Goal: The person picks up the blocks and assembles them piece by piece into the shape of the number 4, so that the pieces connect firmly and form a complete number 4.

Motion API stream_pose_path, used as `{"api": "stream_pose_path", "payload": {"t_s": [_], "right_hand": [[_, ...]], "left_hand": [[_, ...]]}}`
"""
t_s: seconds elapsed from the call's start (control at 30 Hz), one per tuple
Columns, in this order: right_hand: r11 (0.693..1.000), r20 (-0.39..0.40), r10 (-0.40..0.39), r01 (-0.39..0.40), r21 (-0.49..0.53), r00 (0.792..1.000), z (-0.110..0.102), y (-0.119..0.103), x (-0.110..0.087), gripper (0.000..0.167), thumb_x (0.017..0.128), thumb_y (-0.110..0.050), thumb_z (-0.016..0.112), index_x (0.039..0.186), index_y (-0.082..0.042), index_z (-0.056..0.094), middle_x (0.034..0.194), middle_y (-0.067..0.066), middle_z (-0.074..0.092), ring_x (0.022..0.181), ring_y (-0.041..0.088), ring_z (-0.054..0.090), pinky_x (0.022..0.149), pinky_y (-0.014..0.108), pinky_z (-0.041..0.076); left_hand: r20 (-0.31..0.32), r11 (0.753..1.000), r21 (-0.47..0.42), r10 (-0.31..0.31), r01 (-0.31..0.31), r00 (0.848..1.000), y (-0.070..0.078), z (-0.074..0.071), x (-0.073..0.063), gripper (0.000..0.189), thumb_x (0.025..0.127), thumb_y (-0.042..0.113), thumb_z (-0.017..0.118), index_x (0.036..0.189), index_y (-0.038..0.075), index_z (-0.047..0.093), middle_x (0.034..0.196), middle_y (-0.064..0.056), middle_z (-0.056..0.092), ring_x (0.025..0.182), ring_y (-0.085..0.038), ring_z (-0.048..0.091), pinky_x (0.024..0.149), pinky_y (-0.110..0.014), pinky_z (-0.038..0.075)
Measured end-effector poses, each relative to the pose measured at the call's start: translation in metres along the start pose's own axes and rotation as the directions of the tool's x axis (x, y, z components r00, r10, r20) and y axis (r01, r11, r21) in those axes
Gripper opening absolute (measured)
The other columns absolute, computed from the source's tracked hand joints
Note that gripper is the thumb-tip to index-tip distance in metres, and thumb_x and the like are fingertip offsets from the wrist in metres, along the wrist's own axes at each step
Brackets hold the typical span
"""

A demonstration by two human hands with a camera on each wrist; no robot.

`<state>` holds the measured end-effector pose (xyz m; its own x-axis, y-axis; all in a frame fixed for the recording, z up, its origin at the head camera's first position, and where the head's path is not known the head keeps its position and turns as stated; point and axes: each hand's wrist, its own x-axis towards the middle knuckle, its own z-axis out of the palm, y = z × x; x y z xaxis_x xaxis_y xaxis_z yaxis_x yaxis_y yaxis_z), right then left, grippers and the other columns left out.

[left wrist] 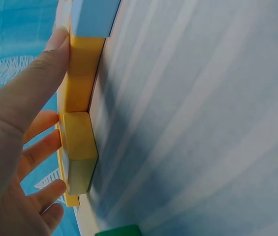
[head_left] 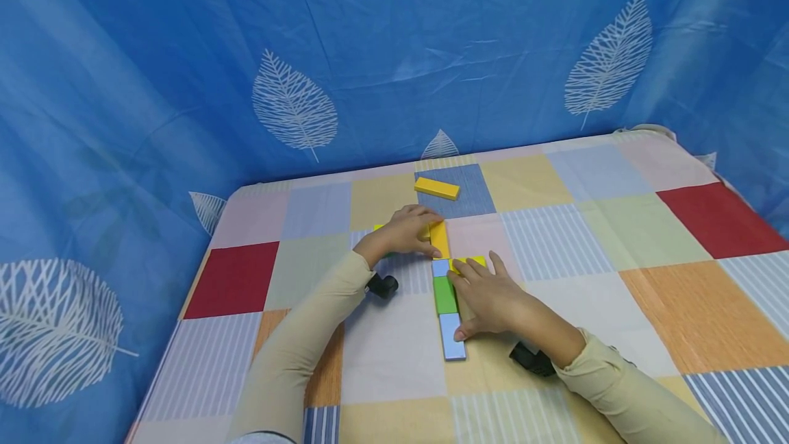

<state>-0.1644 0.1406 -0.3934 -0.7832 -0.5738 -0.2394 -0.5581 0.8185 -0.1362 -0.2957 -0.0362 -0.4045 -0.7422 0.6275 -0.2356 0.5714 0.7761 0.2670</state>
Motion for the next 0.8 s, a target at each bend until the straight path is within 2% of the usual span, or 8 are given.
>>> {"api": "stream_pose_path", "payload": {"t_s": [0.5,0.8], "right_hand": [[1.000,0.002,0.005,-0.005,0.004,1.000,-0.002,-0.001,0.000,0.101,0.063,-0.063,0.067,0.135,0.002,0.038,0.145,0.019,0.030,0.132,0.039,0.030,0.102,0.066,0.011],[1.000,0.008,0.008,-0.008,0.016,1.000,-0.002,-0.001,0.000,0.102,0.063,-0.063,0.067,0.136,0.001,0.038,0.145,0.019,0.030,0.132,0.039,0.029,0.102,0.066,0.011]], "left_hand": [[0.015,0.999,-0.023,-0.022,0.022,1.000,-0.004,-0.002,0.000,0.078,0.076,0.051,0.066,0.140,0.018,0.037,0.145,-0.004,0.035,0.137,-0.029,0.020,0.112,-0.046,0.015],[0.008,0.996,-0.088,0.012,-0.011,1.000,-0.014,-0.002,-0.005,0.074,0.078,0.046,0.067,0.140,0.018,0.037,0.146,-0.006,0.032,0.136,-0.028,0.024,0.110,-0.048,0.019]]}}
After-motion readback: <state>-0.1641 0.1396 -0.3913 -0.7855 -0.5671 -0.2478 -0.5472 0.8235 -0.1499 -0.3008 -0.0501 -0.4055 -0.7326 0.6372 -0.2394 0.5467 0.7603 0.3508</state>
